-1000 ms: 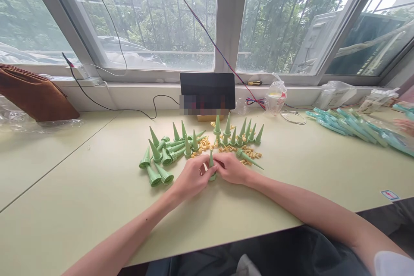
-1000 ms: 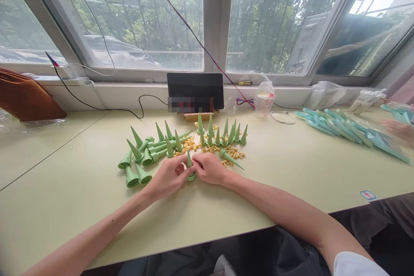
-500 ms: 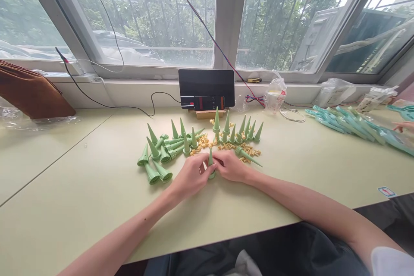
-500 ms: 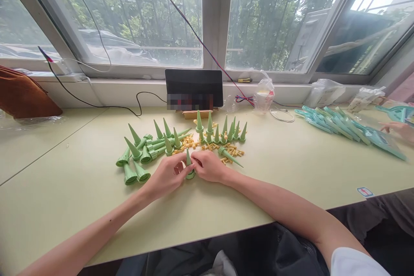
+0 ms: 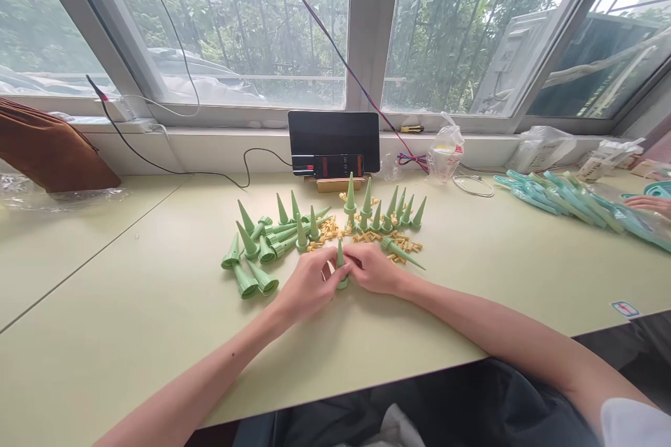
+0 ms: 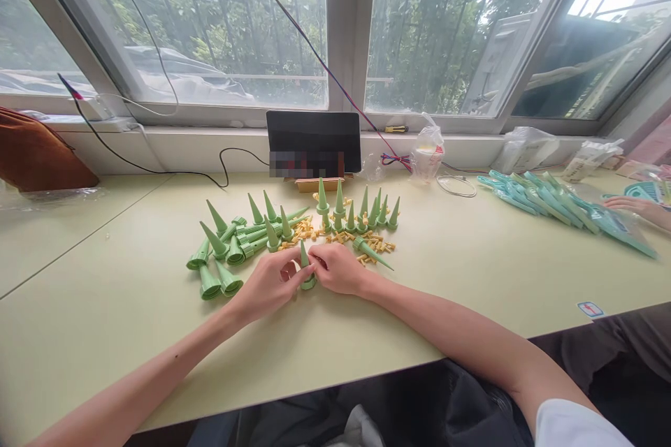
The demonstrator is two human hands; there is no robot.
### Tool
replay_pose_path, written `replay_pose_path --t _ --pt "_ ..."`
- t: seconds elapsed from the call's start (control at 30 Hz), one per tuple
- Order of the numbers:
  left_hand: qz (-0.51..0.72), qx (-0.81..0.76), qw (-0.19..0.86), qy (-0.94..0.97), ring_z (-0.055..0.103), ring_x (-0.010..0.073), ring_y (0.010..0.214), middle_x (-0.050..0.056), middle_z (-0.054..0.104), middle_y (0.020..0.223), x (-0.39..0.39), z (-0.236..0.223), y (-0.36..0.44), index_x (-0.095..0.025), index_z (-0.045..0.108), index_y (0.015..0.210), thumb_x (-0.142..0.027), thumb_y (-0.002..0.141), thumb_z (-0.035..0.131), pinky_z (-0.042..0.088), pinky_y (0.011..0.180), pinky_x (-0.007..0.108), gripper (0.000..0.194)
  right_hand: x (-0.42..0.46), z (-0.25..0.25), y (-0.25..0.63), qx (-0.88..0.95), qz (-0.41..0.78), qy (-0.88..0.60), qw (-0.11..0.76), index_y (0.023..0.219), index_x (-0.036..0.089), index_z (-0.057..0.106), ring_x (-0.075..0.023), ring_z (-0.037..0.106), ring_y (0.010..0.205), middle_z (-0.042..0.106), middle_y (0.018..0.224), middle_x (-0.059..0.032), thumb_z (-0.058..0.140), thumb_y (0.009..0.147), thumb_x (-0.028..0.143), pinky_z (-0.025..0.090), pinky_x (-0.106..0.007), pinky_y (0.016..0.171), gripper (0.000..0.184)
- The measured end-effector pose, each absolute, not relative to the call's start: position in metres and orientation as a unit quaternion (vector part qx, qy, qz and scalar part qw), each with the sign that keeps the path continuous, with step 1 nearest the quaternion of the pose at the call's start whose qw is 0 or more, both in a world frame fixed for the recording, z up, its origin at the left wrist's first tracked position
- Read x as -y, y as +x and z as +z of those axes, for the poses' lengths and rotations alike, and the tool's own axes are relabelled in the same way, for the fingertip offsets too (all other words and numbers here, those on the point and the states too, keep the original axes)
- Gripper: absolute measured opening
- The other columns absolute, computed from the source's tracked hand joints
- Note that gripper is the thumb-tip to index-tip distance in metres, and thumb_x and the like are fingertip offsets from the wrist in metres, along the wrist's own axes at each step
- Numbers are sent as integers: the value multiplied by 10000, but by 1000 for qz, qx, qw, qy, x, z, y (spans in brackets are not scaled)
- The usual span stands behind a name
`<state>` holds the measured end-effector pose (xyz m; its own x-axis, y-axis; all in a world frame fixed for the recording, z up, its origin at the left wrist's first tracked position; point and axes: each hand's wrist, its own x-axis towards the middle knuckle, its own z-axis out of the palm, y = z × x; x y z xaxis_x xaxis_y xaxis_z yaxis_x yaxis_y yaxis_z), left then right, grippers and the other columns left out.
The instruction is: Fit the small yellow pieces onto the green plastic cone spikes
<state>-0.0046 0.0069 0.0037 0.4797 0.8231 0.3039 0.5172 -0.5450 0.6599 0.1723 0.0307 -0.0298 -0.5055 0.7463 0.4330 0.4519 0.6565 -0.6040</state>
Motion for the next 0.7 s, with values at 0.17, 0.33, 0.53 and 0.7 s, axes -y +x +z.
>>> replay_pose_path --t 0.17,0.33,0.53,0.7 --pt "304 -406 233 830 517 111 571 -12 590 679 -7 3 -5 -183 550 763 -265 905 495 410 531 218 173 -30 -28 172 840 215 -358 347 635 191 336 -100 345 565 404 599 40 417 824 112 254 -227 549 220" --pt "308 -406 201 836 511 110 569 -8 595 703 -5 1 -4 -183 537 754 -249 901 520 400 541 224 162 -30 -28 172 840 211 -356 350 634 191 341 -99 350 561 409 596 41 419 803 92 253 -228 551 211" --pt "303 -411 179 841 518 122 592 -5 583 684 -5 2 -4 -183 483 702 -249 895 534 385 546 232 211 -29 -27 172 842 213 -351 349 639 189 367 -100 359 561 423 603 39 415 821 99 260 -232 555 208" --pt "299 -412 178 842 516 125 599 -5 576 674 -4 4 -3 -182 473 694 -240 893 538 383 553 233 217 -29 -26 171 840 212 -354 351 637 194 335 -99 353 551 395 589 44 414 822 106 254 -232 549 220"
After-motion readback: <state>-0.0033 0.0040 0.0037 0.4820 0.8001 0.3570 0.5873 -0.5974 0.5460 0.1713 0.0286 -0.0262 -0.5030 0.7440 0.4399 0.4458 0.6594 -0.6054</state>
